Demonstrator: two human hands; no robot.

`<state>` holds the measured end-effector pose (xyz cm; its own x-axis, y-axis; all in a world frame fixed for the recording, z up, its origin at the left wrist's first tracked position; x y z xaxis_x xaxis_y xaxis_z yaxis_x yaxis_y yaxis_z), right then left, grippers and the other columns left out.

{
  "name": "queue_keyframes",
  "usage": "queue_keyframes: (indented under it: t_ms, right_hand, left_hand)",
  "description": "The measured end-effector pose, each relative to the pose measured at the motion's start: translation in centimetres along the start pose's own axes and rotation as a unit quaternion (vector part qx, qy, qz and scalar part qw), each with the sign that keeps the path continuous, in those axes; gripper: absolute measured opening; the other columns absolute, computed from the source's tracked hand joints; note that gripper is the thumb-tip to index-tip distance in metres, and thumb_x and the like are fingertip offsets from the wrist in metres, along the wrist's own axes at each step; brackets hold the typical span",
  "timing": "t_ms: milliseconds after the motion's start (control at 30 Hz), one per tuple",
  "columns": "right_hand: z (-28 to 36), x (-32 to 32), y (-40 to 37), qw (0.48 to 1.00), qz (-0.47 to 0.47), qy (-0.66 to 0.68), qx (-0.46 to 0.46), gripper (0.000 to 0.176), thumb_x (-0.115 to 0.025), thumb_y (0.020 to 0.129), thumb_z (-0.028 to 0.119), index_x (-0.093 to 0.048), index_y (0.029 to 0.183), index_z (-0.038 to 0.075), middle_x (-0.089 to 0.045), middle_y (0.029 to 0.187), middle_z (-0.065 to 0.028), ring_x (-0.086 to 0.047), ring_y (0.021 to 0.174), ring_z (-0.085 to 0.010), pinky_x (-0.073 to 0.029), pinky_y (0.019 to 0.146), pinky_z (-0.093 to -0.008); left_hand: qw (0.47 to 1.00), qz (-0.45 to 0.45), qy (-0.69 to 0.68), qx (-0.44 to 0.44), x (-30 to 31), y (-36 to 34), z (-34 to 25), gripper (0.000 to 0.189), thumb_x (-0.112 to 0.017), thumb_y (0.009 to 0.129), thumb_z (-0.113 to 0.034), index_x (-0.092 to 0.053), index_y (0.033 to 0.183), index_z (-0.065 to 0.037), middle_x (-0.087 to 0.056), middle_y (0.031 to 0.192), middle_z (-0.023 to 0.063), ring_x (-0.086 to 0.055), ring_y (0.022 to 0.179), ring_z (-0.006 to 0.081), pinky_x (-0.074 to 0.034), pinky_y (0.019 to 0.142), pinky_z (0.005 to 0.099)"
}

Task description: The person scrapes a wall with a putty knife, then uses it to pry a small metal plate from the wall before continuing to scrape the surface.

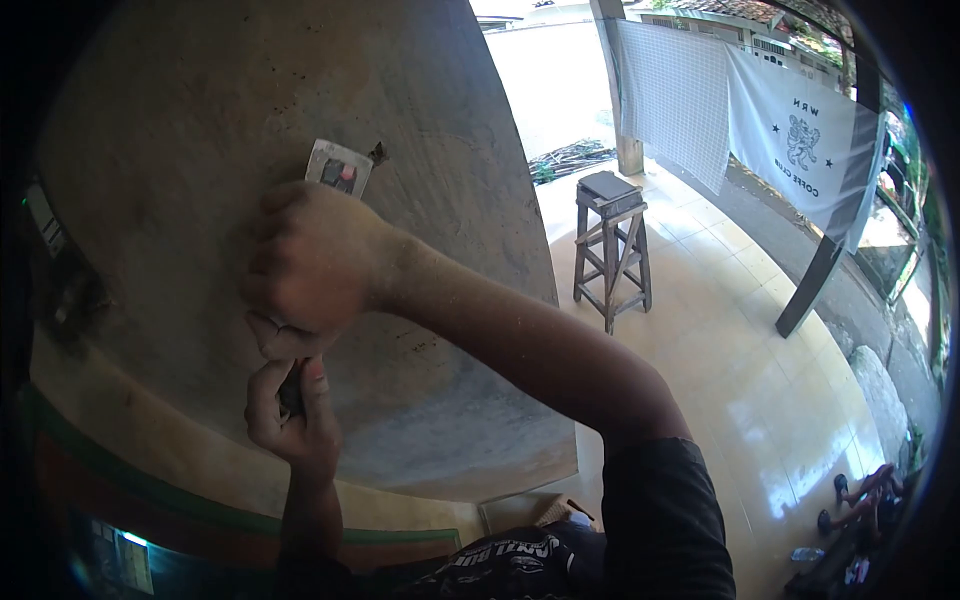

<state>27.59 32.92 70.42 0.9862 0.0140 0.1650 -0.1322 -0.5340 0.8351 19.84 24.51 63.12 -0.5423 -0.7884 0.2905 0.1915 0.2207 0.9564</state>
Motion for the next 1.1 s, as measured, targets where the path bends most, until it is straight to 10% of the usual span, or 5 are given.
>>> queue_keyframes:
  t_ms: [200, 367, 600, 900, 1100]
  right_hand:
    - [-0.7, -1.1, 0.1, 0.986, 0.156, -0.011, -0.055, 0.029, -0.057, 0.066, 0.025, -0.042, 0.046, 0.010, -0.043, 0.044, -0.0028, -0.047, 0.041, -0.0236, -0.039, 0.047, -0.0359]
    - [-1.1, -2.0, -1.3, 0.949, 0.299, -0.033, -0.098, 0.031, -0.060, 0.066, 0.027, -0.044, 0.046, 0.009, -0.046, 0.045, -0.0041, -0.050, 0.045, -0.0250, -0.043, 0.050, -0.0368]
    - [3.2, -1.6, -7.0, 0.960, 0.229, -0.003, -0.163, 0.024, -0.060, 0.069, 0.020, -0.046, 0.053, 0.008, -0.046, 0.049, -0.0019, -0.047, 0.046, -0.0194, -0.042, 0.052, -0.0357]
    - [10.4, -1.2, -16.3, 0.884, 0.109, 0.155, -0.427, 0.010, -0.060, 0.074, 0.003, -0.064, 0.083, 0.003, -0.066, 0.088, -0.0110, -0.063, 0.098, -0.0287, -0.052, 0.084, -0.0360]
    - [13.6, -0.2, -19.7, 0.845, -0.041, 0.149, -0.512, 0.007, -0.055, 0.073, 0.000, -0.062, 0.069, -0.001, -0.061, 0.070, -0.0120, -0.062, 0.068, -0.0278, -0.050, 0.062, -0.0340]
  left_hand:
    - [0.971, -0.046, -0.120, 0.204, -1.0, -1.6, 2.3, 0.020, -0.061, 0.089, -0.010, -0.049, 0.100, 0.001, -0.057, 0.078, 0.0073, -0.047, 0.053, 0.0059, -0.038, 0.045, 0.0200]
    - [0.838, -0.065, -0.389, 0.378, -4.3, -2.2, 2.9, 0.017, -0.057, 0.090, -0.008, -0.042, 0.099, -0.005, -0.048, 0.061, 0.0008, -0.041, 0.046, 0.0034, -0.027, 0.038, 0.0201]
    - [0.773, 0.030, -0.455, 0.440, -3.9, -8.4, 3.4, 0.023, -0.060, 0.090, -0.013, -0.043, 0.102, -0.003, -0.050, 0.064, 0.0023, -0.041, 0.045, 0.0043, -0.026, 0.038, 0.0199]
    - [0.618, -0.034, -0.488, 0.615, -3.8, -24.6, 4.5, 0.034, -0.068, 0.084, -0.021, -0.055, 0.106, 0.002, -0.056, 0.070, 0.0064, -0.045, 0.046, 0.0084, -0.032, 0.039, 0.0219]
    - [0.619, -0.012, -0.424, 0.661, -1.9, -27.6, 3.3, 0.033, -0.069, 0.081, -0.022, -0.055, 0.099, 0.002, -0.059, 0.071, 0.0080, -0.045, 0.044, 0.0090, -0.030, 0.038, 0.0215]
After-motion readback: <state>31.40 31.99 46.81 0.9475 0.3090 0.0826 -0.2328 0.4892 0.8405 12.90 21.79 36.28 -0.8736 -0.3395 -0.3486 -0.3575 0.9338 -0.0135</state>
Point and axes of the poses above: each hand's wrist, its own y-axis towards the middle knuckle, its own x-axis out of the back of the hand, z = x × y, the point moved 7 cm from there along y, towards the middle knuckle
